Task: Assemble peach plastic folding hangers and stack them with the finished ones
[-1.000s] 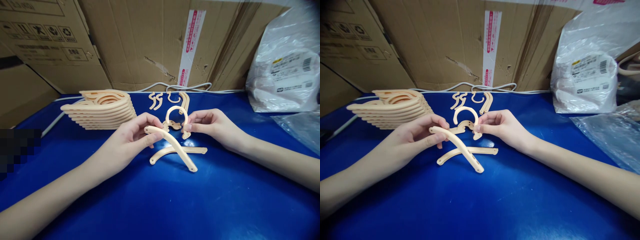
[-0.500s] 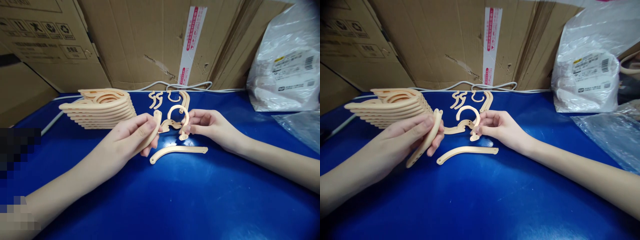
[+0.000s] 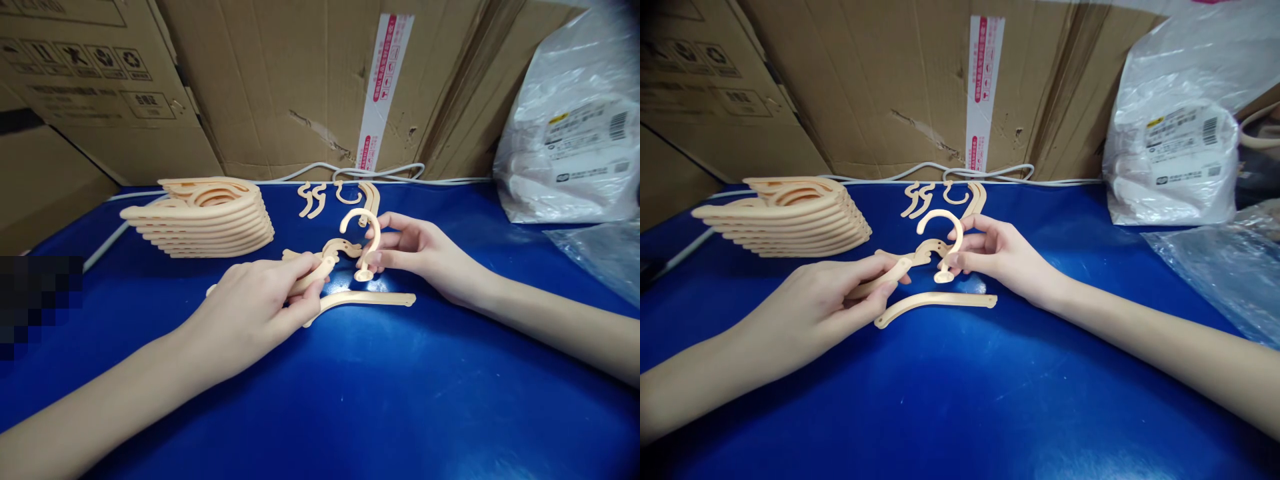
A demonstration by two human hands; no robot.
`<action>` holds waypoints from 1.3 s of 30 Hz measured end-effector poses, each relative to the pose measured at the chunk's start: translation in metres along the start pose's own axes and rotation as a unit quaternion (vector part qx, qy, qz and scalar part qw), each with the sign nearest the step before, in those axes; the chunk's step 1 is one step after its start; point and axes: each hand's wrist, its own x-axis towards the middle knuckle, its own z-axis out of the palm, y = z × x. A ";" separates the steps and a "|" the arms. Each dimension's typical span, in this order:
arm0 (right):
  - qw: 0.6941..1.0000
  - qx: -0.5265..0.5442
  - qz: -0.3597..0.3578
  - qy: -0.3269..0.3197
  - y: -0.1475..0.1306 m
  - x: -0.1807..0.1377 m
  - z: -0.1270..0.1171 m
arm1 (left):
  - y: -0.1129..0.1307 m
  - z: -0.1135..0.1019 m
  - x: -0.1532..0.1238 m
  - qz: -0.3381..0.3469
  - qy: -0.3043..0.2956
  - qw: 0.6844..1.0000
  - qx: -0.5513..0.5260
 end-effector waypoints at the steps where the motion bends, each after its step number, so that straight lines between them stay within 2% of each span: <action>1: 1.000 0.002 0.000 0.000 0.000 0.000 0.001 | 0.001 0.000 0.000 0.003 0.001 1.000 0.004; 9: 1.000 0.014 0.009 -0.012 -0.002 0.000 0.004 | 0.002 0.001 0.001 0.034 0.021 0.999 0.015; 17: 0.999 0.033 -0.019 -0.008 0.001 0.001 0.000 | 0.001 0.002 0.002 0.053 -0.003 0.998 0.040; 28: 0.999 0.040 0.009 0.004 0.004 0.003 -0.003 | 0.001 0.005 0.002 0.044 -0.043 0.998 0.003; 33: 0.999 0.045 0.020 0.001 0.004 0.002 -0.004 | 0.001 0.006 0.001 0.053 -0.037 0.998 0.014; 39: 0.999 0.047 0.015 -0.001 0.003 0.003 -0.004 | 0.001 0.007 0.003 0.093 -0.031 0.995 0.014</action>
